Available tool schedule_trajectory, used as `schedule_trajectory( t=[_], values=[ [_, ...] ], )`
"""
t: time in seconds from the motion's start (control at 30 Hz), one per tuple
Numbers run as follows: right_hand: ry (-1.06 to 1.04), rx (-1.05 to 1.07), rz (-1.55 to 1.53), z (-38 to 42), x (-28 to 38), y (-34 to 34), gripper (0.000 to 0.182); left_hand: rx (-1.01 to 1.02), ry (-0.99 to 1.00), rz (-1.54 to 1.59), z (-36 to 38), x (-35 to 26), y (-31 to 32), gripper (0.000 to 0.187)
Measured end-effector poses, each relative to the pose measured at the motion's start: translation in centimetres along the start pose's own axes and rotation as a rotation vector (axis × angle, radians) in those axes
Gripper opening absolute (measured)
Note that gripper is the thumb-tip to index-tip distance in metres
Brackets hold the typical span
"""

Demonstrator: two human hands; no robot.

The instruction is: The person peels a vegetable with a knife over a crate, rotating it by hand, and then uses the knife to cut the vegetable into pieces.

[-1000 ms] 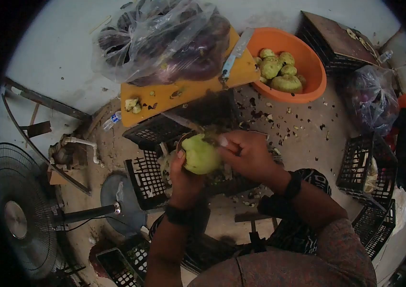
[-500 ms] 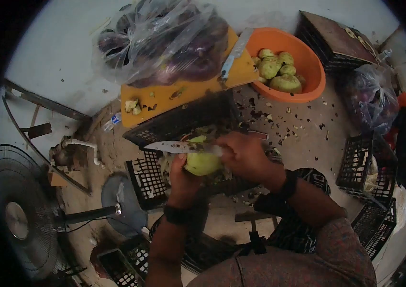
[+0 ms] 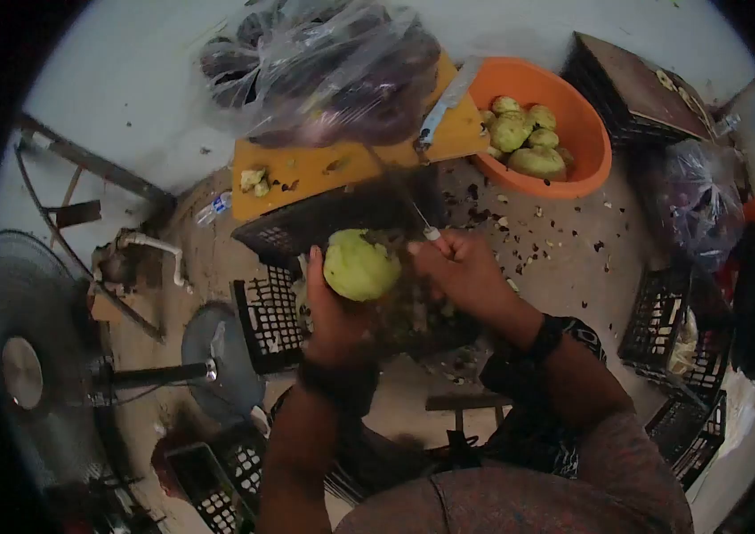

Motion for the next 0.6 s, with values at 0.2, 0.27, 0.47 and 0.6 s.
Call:
schedule_trajectory(
  t=[0.2,0.27,0.47,0.6],
  values=[
    [-0.167,0.041,0.045,1.1,1.9,-0.5,0.029,-0.061,-0.004,0.020,0.7,0.6,-2.2,0.064],
    [-0.295,-0.044,0.118,1.3,3.2,-1.9,0.031,-0.099,0.036,0.034,2.0,0.3,-2.3,0.064],
    [-0.421,-0.064,-0.015,1.3,4.4,-3.6,0.036,-0.178,0.302,-0.150,7.4,-3.6,-2.7,0.062],
    [-0.498,-0.111,0.023,1.4,5.1,-3.3,0.033,-0.218,0.327,-0.119,13.3,-7.0,0.0,0.060]
  ],
)
Point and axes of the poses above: each hand's wrist, its own z-axis away from the middle knuckle, its own y-axis out of the palm, x = y × z, the point moved 10 cm from there along -z, towards the middle knuckle, and after that the axes turned 13 degrees about -x, right-handed, at the moved point
